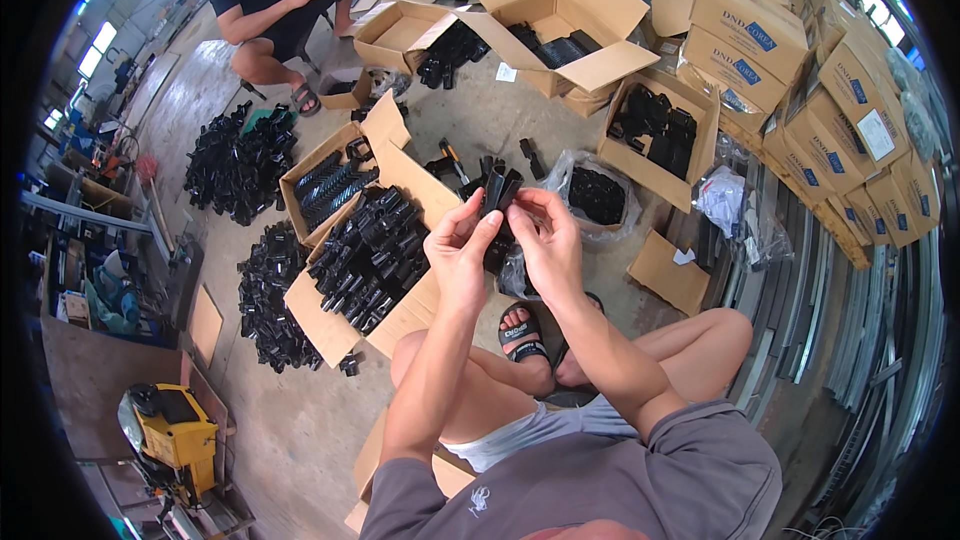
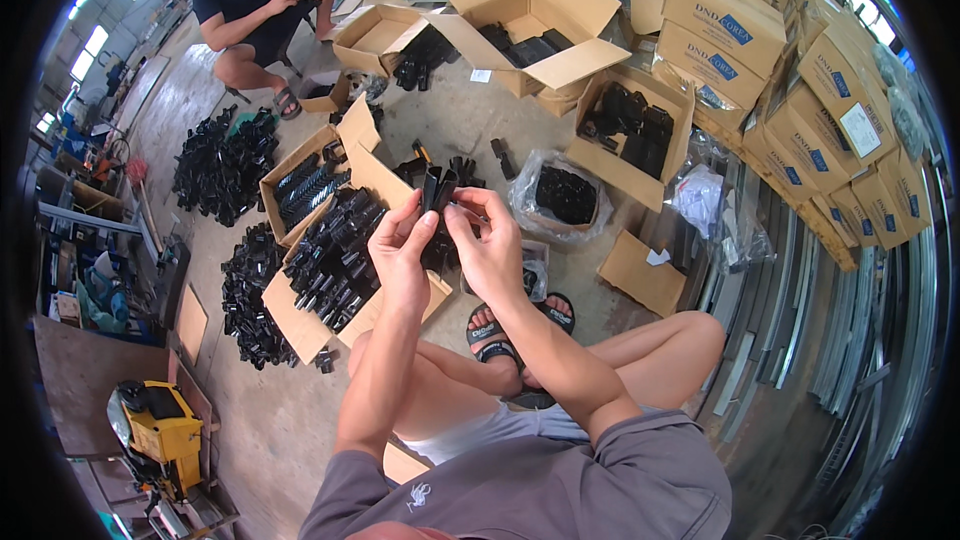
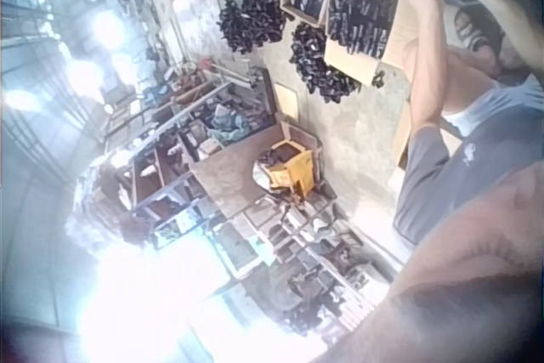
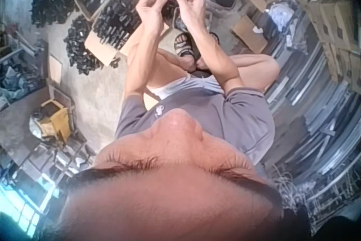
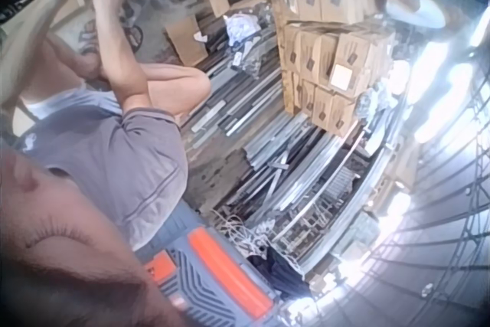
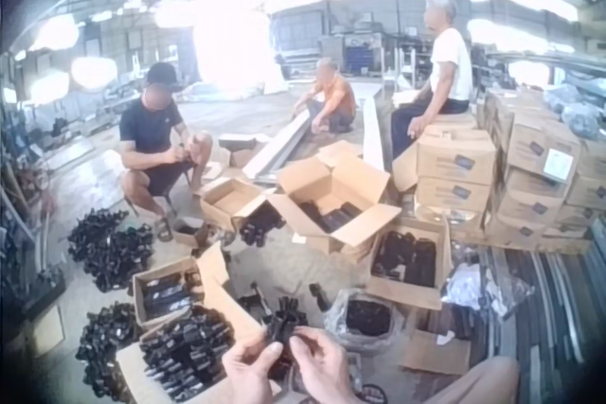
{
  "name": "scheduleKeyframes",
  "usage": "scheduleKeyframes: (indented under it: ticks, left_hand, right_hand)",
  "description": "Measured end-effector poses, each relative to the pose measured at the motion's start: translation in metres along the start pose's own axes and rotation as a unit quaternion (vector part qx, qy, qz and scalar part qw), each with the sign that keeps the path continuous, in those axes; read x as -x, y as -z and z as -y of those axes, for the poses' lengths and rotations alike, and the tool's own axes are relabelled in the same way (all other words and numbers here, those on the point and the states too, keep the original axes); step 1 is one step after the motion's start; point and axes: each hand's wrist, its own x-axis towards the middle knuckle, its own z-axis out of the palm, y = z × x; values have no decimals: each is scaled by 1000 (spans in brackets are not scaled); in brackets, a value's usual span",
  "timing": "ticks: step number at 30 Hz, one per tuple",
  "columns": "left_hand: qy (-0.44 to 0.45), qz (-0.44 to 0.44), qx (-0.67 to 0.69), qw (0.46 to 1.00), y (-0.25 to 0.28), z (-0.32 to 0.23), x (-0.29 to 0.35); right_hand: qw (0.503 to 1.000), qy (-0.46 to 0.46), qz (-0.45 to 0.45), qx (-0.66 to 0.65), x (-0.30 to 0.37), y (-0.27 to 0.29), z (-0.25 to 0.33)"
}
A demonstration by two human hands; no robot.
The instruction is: The person sits on the floor and assembles small black plastic components by hand. They pick up individual parts from a plastic bag and cardboard boxes, fit them together, and place the assembled units into a nearby box.
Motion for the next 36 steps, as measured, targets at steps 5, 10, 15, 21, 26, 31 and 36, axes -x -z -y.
scheduleKeyframes:
  ticks: [5, 10, 15, 21, 26, 31, 36]
  left_hand:
    - [10, 4, 0, 1000, 1, 1, -1]
    - [7, 3, 0, 1000, 1, 0, 0]
    - [11, 7, 3, 1000, 2, 2, 1]
    - [5, 7, -4, 1000, 2, 3, -1]
    - [13, 2, -5, 1000, 2, 1, -1]
    - [14, 11, 0, 1000, 0, 2, 0]
    - [14, 3, 5, 1000, 0, -1, 1]
  right_hand:
    - [1000, 7, 11, -10, -2, 3, -2]
    - [999, 21, 5, -31, 0, 3, -1]
    - [999, 29, 14, -34, -2, 5, -2]
    - [999, 44, 17, -5, -4, 7, -5]
    - [996, 22, 24, 83, -4, 8, 1]
    - [998, 47, 33, 1, -4, 9, -15]
    - [999, 3, 44, 33, -1, 7, -5]
